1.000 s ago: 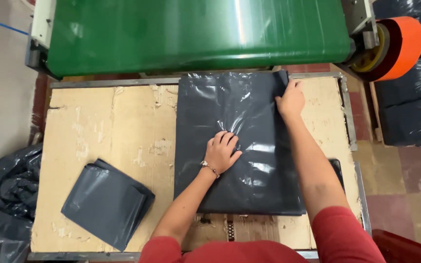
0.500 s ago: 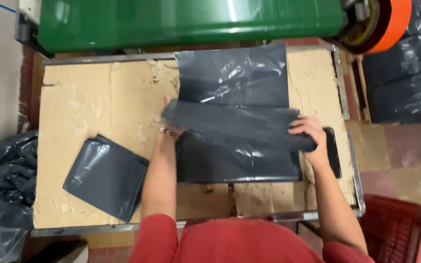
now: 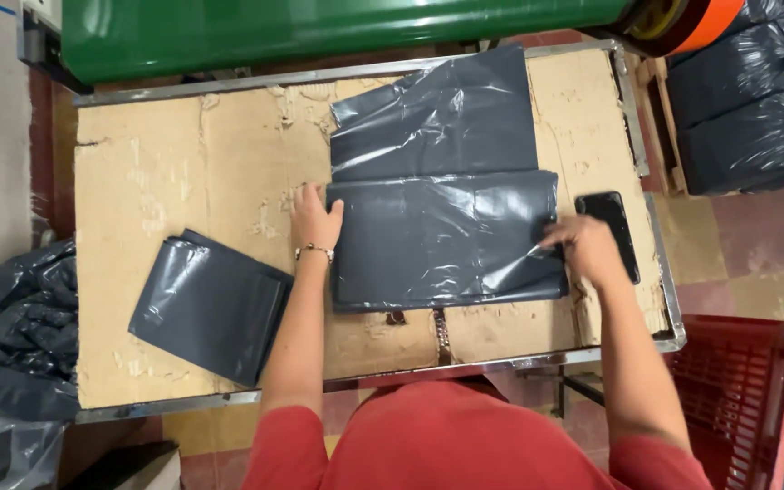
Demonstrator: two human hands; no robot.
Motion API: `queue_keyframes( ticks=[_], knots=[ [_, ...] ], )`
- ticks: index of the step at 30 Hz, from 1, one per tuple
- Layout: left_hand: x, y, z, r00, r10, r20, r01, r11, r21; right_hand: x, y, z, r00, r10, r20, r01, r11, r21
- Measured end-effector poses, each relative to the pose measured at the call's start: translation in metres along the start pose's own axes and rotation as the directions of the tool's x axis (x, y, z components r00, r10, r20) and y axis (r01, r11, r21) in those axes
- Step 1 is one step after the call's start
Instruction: Folding plastic bags and placing them into a storage basket
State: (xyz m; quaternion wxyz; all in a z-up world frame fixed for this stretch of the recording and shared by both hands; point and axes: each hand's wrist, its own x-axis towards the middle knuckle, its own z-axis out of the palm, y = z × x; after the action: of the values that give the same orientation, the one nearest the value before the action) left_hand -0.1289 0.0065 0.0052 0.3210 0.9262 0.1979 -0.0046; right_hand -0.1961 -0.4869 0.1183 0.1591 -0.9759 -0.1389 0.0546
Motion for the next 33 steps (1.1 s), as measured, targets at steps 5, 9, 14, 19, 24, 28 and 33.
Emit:
queue_keyframes(
  ticks=[5, 9, 14, 19, 24, 28, 33],
  knots=[
    [0.035, 0.068, -0.022, 0.999, 0.044, -0.019, -0.041, 0.991, 0.126, 0.136, 0.053, 0.024, 0.939, 0.291, -0.185, -0.194, 0.89, 0.412],
    [0.102, 0.088, -0.001, 0.992, -0.111, 0.065, 0.112, 0.994, -0.018, 0.244, 0.088, 0.068, 0.905, 0.4, -0.146, -0.262, 0.793, 0.549],
    [0.161, 0.092, 0.042, 0.955, -0.193, 0.225, 0.289, 0.776, -0.561, 0.275, 0.06, 0.05, 0.791, 0.609, -0.055, -0.539, 0.736, 0.409],
    [0.13, 0.112, 0.012, 0.969, -0.18, 0.167, 0.244, 0.773, -0.586, 0.304, 0.088, 0.078, 0.816, 0.554, -0.166, -0.503, 0.821, 0.269],
    [0.135, 0.084, 0.021, 0.952, -0.191, 0.24, 0.261, 0.915, -0.308, 0.264, 0.038, 0.037, 0.888, 0.38, -0.258, -0.048, 0.636, 0.771],
    [0.11, 0.084, 0.014, 0.885, -0.012, 0.466, 0.178, 0.932, -0.315, 0.163, 0.001, 0.001, 0.901, 0.223, -0.373, 0.171, 0.607, 0.776],
    [0.074, 0.059, 0.0, 0.771, 0.158, 0.617, 0.051, 0.951, -0.306, 0.038, -0.023, -0.021, 0.874, -0.142, -0.464, 0.446, 0.612, 0.653]
  ],
)
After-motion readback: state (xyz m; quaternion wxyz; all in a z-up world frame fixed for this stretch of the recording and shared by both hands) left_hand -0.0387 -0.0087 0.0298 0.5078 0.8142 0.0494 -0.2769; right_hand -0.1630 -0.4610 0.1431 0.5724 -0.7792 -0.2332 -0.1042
